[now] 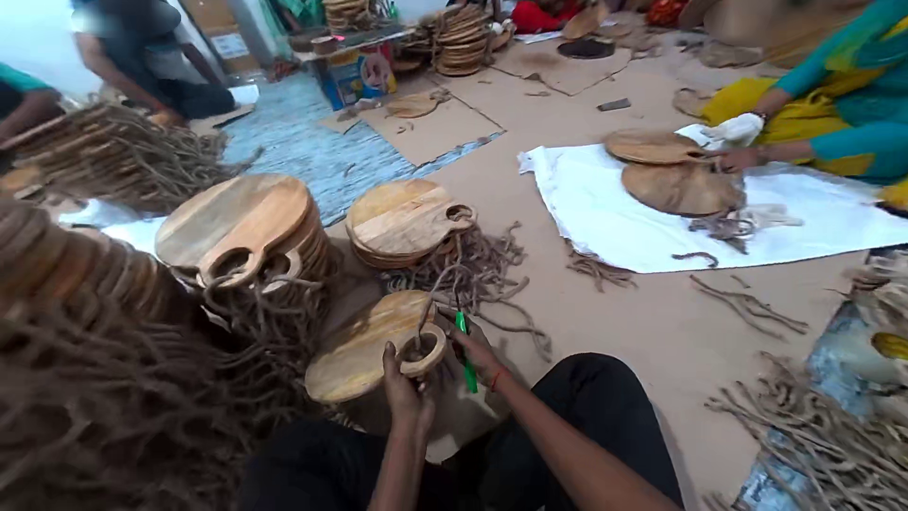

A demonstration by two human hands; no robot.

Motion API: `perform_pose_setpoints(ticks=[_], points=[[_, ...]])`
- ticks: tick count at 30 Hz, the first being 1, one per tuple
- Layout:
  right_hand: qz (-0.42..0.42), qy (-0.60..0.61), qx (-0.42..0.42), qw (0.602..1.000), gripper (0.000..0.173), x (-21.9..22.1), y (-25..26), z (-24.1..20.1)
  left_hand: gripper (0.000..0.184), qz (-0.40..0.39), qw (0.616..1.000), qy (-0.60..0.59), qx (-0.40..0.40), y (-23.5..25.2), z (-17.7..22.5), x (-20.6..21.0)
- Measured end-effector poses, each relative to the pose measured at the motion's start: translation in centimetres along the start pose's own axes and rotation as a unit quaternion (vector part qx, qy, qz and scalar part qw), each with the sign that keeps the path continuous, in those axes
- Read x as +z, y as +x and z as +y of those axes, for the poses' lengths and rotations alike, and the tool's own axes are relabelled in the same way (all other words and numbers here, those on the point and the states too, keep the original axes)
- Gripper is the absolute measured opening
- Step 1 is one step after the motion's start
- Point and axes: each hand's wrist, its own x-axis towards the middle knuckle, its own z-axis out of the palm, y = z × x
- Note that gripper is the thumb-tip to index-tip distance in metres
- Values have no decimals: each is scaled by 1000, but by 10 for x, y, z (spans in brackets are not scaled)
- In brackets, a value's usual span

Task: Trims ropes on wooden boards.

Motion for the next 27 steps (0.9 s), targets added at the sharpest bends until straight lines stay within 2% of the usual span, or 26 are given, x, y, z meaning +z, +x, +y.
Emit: perform_pose_setpoints(ticks=[2,3,5,6,8,10,13,14,16,19,21,23,27], points=[[4,-39,-10,999,44,16,-3,-1,60,-26,999,-25,-26,2,10,-2],[26,-53,-43,997,49,23,-3,3,60,-36,998,-41,-38,2,12,-3],[108,-61,-127,984,53,31,3,14,62,-52,996,-57,-45,2,15,-6],[169,-57,-133,975,50,33,10,15,61,-53,996,-60,-43,2,15,-5],[266,-30,-62,961,46,28,22,5,57,-50,996,-65,-36,1,12,-6],[309,41,38,950,42,15,40,-6,53,-54,995,-72,-34,0,5,-5],[251,120,114,954,52,1,67,-19,48,-54,995,-67,-48,-1,-8,-6],[223,137,130,956,51,0,74,-24,46,-49,996,-54,-50,-1,-13,-8],[161,194,151,956,36,3,84,-38,44,-33,998,-12,-50,0,-24,-15],[106,309,119,938,31,3,96,-64,44,-29,998,41,-26,13,-41,-27],[105,363,78,923,32,-9,93,-85,40,27,997,70,-28,18,-48,-26],[103,382,32,918,32,-33,85,-102,41,83,993,76,-47,24,-49,-24],[120,326,-16,937,29,-109,58,-117,47,117,992,34,-39,34,-41,-26]])
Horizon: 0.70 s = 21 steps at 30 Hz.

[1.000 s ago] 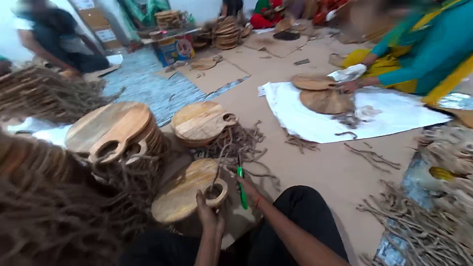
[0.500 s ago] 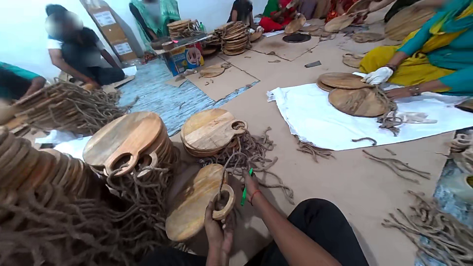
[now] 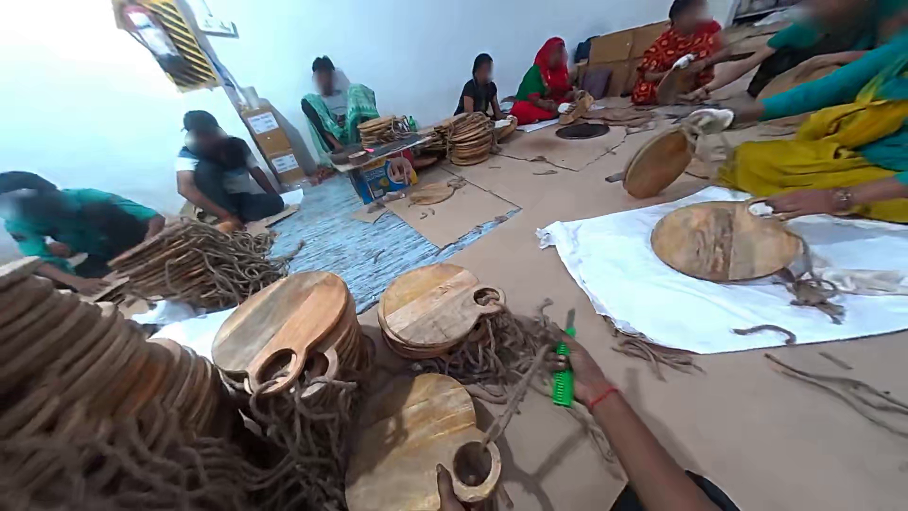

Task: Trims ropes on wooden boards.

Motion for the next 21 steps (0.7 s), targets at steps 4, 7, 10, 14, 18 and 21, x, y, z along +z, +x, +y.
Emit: perform_pose_setpoints(ticks=[4,7,10,14,18,21], points=[[96,-65,-59,992,25,-94,-3,-42,45,82,996,-18,3,2,4,3],[188,-65,-71,977,24,-150,-10,-41,58,52,995,-79,-34,3,2,0],[227,-36,-101,968,23,-178,-21,-35,64,67,992,-104,-7,3,3,1],[227,-108,-139,958,18,-145,-50,-41,69,81,997,0,18,20,-9,-11],[123,-169,-103,973,23,-107,-65,-10,70,40,946,274,168,-1,-29,-12],[41,-234,-5,971,24,-54,-104,40,60,-181,791,474,342,-22,-38,-10]])
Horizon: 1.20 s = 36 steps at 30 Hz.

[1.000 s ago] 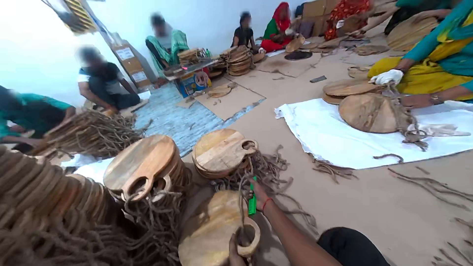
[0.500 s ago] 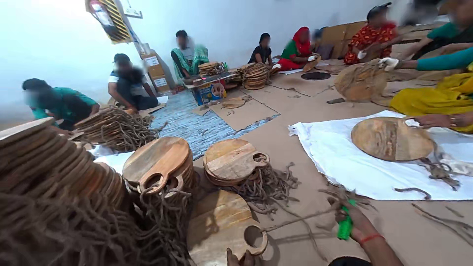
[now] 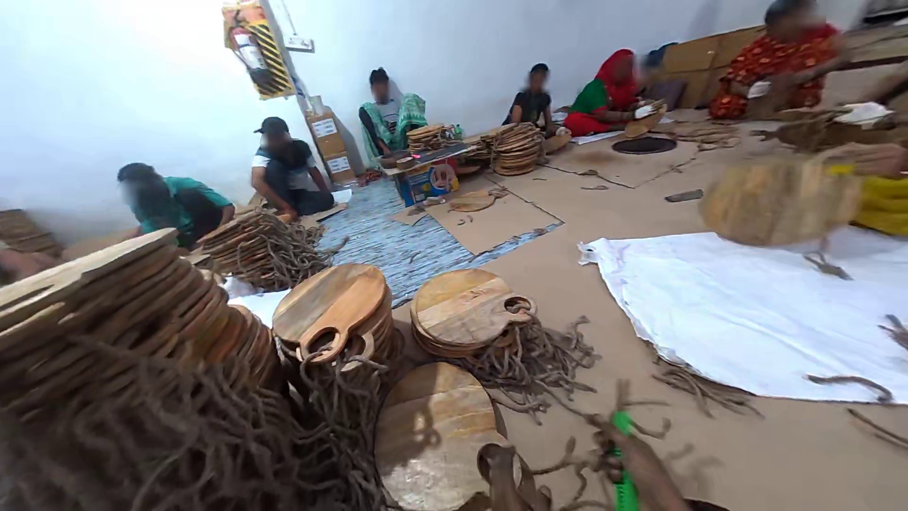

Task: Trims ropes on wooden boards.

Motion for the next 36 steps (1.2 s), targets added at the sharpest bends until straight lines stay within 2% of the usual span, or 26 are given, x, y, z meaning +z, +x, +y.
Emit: perform_pose_setpoints(ticks=[1,2,4,6,8,11,13,18,21,24,26,27,29,31,32,34,36], points=[[-48,-35,21,998,24,17,-12,11,60,-68,996,29,57,0,1,4],[-90,-69,34,993,22,31,-20,24,59,-118,989,27,82,0,1,9],[-124,-103,26,986,20,49,-24,50,52,-145,988,18,46,-4,-2,13],[-88,-155,-12,984,23,49,-12,72,45,-165,983,85,-4,-3,-5,6],[-50,-239,-55,968,28,39,4,89,45,-221,962,152,-39,2,-3,-2],[8,-306,-76,949,34,37,8,91,42,-280,949,127,-65,4,0,2],[45,-376,-94,921,41,37,8,85,43,-306,943,83,-101,-1,5,10],[63,-529,-152,833,41,47,9,82,46,-232,944,-20,-234,-12,12,24],[82,-538,-161,823,38,51,11,93,46,-185,935,-98,-285,-18,10,27],[50,-528,-123,838,41,48,19,96,46,-170,931,-146,-289,-25,12,28],[-1,-489,-74,869,45,39,29,92,41,-164,952,-102,-239,-21,11,27],[-16,-458,-58,887,46,35,32,89,37,-154,965,-52,-207,-14,12,22],[-17,-378,-20,926,51,29,20,78,44,-145,972,37,-180,6,17,-2],[-6,-263,39,964,53,31,-4,61,49,-93,977,60,-182,25,13,-23],[0,-213,48,976,51,33,-11,57,43,-57,981,50,-180,33,10,-31],[-18,-178,34,983,52,32,-14,64,33,9,985,11,-173,44,4,-46],[-70,-253,21,965,61,32,-10,77,30,41,983,-36,-174,50,3,-56]])
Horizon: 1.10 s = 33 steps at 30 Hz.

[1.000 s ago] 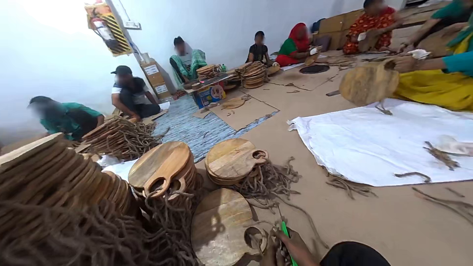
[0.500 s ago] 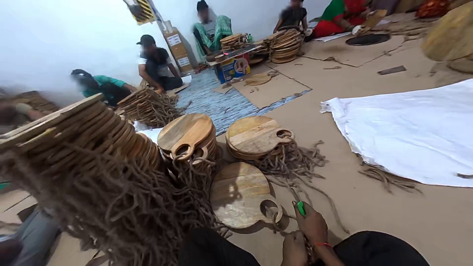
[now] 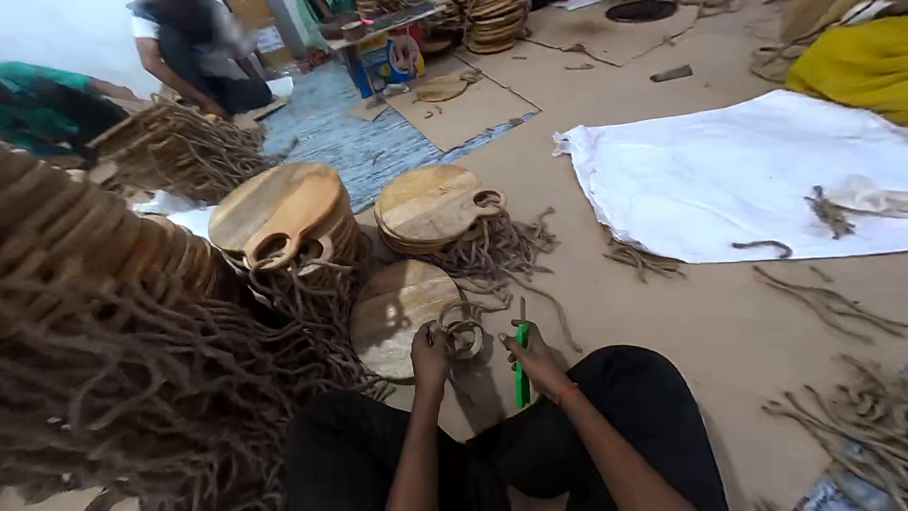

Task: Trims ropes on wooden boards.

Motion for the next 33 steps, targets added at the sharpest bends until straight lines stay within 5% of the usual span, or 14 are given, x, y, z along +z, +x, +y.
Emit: perform_pose_setpoints(ticks=[6,12,19,26,33], points=[[-126,-235,15,964,60,25,8,14,35,49,995,-79,21,1,-3,1],[-157,-119,-42,979,46,25,7,11,22,9,980,-196,21,-2,-7,5],[-156,61,-7,986,38,21,-1,-2,21,-86,985,-146,28,-9,-12,19],[-131,62,-22,989,45,25,-3,1,17,-115,979,-150,71,-16,-15,27],[-110,30,-34,993,47,32,-6,4,14,-106,976,-189,30,-21,-10,28]])
